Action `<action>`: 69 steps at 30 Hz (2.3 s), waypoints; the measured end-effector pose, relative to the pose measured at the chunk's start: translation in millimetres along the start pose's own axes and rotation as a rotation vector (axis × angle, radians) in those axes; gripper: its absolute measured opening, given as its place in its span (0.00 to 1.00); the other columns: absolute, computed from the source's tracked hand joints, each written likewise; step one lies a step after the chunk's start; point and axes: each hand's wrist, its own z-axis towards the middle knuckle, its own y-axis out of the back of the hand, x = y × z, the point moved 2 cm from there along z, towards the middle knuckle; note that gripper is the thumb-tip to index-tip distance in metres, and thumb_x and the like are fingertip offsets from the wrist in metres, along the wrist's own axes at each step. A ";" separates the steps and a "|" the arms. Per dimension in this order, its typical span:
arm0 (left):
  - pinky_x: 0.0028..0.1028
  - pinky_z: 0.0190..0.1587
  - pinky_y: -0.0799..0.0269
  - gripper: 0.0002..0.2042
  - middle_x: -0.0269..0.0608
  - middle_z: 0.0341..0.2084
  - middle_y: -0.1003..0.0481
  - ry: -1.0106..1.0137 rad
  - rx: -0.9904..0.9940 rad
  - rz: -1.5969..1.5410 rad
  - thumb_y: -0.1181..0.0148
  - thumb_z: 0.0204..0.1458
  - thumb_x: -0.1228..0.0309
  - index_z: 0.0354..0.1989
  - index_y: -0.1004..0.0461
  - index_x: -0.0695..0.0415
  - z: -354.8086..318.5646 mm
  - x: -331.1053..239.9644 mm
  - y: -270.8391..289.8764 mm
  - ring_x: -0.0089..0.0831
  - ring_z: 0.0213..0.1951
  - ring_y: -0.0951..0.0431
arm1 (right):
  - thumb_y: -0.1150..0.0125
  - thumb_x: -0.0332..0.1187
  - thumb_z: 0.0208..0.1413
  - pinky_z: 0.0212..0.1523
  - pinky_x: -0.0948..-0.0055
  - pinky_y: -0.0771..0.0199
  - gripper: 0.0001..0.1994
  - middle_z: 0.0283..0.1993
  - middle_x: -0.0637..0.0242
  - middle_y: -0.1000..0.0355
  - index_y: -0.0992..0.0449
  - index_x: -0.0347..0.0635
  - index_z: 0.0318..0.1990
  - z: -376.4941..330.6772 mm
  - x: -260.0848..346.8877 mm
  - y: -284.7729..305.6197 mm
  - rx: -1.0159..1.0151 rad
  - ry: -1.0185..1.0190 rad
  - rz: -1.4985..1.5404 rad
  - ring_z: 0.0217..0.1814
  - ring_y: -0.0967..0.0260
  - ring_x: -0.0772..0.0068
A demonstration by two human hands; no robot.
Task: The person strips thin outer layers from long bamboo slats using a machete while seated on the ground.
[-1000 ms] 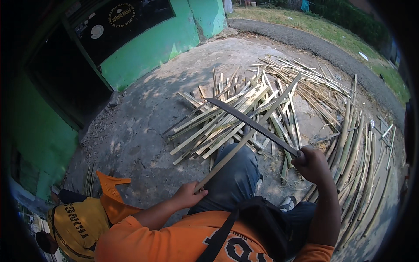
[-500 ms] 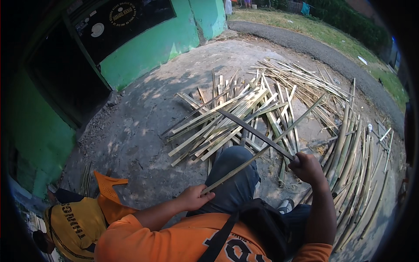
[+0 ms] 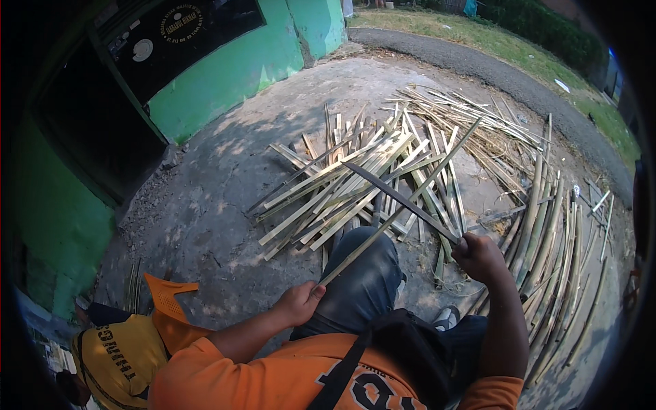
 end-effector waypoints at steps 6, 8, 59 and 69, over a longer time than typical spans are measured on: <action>0.48 0.38 0.27 0.34 0.59 0.28 0.23 -0.018 0.095 0.047 0.60 0.69 0.38 0.38 0.27 0.64 2.6 -12.4 11.7 0.63 0.36 0.21 | 0.39 0.39 0.58 0.41 0.46 0.23 0.10 0.31 0.46 0.23 0.21 0.41 0.35 8.0 4.6 -18.8 0.131 0.134 0.014 0.36 0.24 0.38; 0.49 0.37 0.27 0.34 0.60 0.27 0.23 0.006 0.067 0.107 0.60 0.70 0.39 0.38 0.27 0.64 5.8 -8.3 11.5 0.64 0.35 0.21 | 0.40 0.38 0.59 0.40 0.46 0.24 0.11 0.29 0.44 0.24 0.21 0.39 0.34 14.7 -22.3 -21.6 0.075 0.052 0.107 0.35 0.24 0.37; 0.45 0.32 0.32 0.32 0.58 0.22 0.28 -0.059 0.169 0.094 0.58 0.70 0.41 0.35 0.31 0.64 29.4 -27.6 7.4 0.62 0.29 0.24 | 0.42 0.40 0.59 0.41 0.46 0.24 0.09 0.30 0.51 0.23 0.20 0.47 0.36 -4.3 -36.1 -14.1 0.099 -0.118 -0.025 0.37 0.23 0.41; 0.45 0.30 0.34 0.32 0.58 0.19 0.30 -0.144 0.123 0.046 0.58 0.70 0.41 0.32 0.33 0.64 28.2 -14.7 -0.6 0.62 0.27 0.25 | 0.43 0.36 0.57 0.36 0.43 0.28 0.07 0.26 0.49 0.26 0.24 0.45 0.32 -10.2 -21.8 -20.3 -0.007 0.001 -0.021 0.32 0.27 0.38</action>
